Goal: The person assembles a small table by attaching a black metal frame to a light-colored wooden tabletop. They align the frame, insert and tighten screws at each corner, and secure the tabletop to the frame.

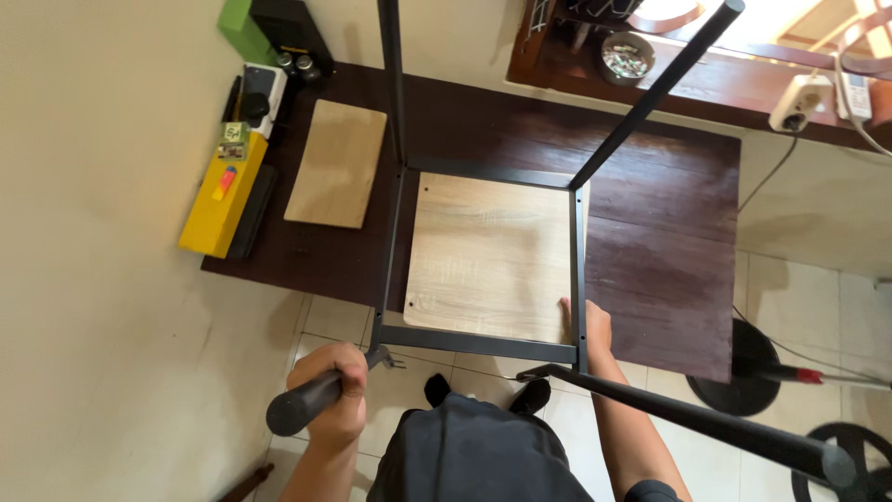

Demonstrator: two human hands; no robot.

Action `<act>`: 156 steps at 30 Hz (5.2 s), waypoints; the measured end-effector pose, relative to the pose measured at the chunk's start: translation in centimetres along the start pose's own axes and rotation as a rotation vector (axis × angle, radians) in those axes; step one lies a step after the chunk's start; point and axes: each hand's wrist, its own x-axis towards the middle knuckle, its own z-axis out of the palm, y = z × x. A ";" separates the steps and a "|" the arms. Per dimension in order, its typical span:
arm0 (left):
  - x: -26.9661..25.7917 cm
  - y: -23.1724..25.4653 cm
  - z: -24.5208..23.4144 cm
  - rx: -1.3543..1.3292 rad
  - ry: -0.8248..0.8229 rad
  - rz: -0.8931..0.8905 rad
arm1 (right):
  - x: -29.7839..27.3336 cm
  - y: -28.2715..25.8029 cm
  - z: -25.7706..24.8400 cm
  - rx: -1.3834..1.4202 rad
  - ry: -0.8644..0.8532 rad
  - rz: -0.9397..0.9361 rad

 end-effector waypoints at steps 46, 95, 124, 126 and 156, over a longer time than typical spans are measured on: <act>-0.4 -6.1 -1.7 -0.132 -0.045 0.040 | -7.5 5.3 -8.7 1.037 0.380 -0.693; -6.3 -13.1 -0.7 0.119 0.089 -0.064 | -15.9 0.5 -13.5 0.951 0.200 -1.068; -2.4 -32.1 -6.1 0.931 -0.422 -0.804 | -0.4 4.5 1.2 0.319 -0.107 -0.038; -2.3 -32.3 -5.8 0.997 -0.486 -0.729 | -0.8 4.1 1.4 0.394 -0.121 -0.023; -2.0 -33.3 -8.8 0.958 -0.453 -0.609 | -4.6 4.2 2.7 0.460 -0.082 0.096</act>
